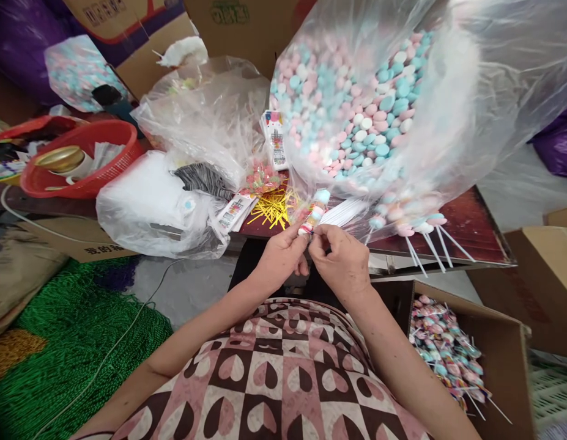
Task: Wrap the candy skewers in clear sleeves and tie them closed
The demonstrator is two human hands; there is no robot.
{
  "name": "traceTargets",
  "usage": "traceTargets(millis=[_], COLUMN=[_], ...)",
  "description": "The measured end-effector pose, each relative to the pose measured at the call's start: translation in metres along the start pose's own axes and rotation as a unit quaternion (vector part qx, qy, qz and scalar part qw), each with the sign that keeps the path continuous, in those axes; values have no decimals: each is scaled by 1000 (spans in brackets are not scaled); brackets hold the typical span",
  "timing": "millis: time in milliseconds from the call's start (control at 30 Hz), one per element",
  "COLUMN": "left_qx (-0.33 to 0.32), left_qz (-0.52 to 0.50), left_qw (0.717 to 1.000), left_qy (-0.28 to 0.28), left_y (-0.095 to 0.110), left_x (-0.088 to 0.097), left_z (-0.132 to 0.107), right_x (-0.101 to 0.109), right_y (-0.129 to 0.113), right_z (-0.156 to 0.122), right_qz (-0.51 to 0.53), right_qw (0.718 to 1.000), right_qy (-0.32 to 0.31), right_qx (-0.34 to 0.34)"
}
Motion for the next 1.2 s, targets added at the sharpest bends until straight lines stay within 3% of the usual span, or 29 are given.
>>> traceTargets(millis=[133, 233, 300, 400, 467, 567, 667, 800, 933, 1033, 1100, 1200], left_qx=[-11, 8, 36, 87, 131, 166, 160, 125, 71, 40, 42, 54], left_qz=[23, -18, -118, -278, -324, -336, -335, -319, -264, -196, -173, -194], left_qw=[1000, 1000, 992, 949, 922, 909, 911, 923, 959, 980, 984, 979], left_qy=[14, 16, -22, -121, -167, -182, -181, -175, -75, -11, -14, -43], left_y=[-1, -4, -5, -2, -3, -7, -9, -9, -12, -11, -11, -12], left_x=[2, 1, -6, -21, -27, -28, -27, -29, -21, -11, -11, -16], left_z=[3, 5, 4, -2, -6, -8, -7, -6, -1, 1, 2, 0], right_x=[-3, -7, -14, -22, -23, -26, -24, -15, -12, -8, -3, -1], right_y=[0, 10, 22, 33, 37, 38, 34, 27, 27, 33, 32, 19], right_z=[-2, -7, -12, -20, -22, -25, -25, -22, -23, -25, -24, -20], right_qz=[42, 130, 237, 371, 408, 420, 409, 343, 267, 252, 240, 179], right_qw=[998, 983, 946, 878, 855, 844, 855, 905, 941, 945, 950, 974], right_qy=[-27, -50, -85, -97, -82, -81, -98, -122, -119, -80, -48, -46], right_qx=[-41, -120, -202, -286, -310, -324, -303, -222, -172, -193, -194, -133])
Point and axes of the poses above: each hand's wrist, its own z-axis towards the middle knuckle, its own x-axis out of the back of the hand, y = z × x, the point moved 8 cm from there along z, towards the middle knuckle, and after that the axes turned 4 degrees about y, right-handed, at the moved point
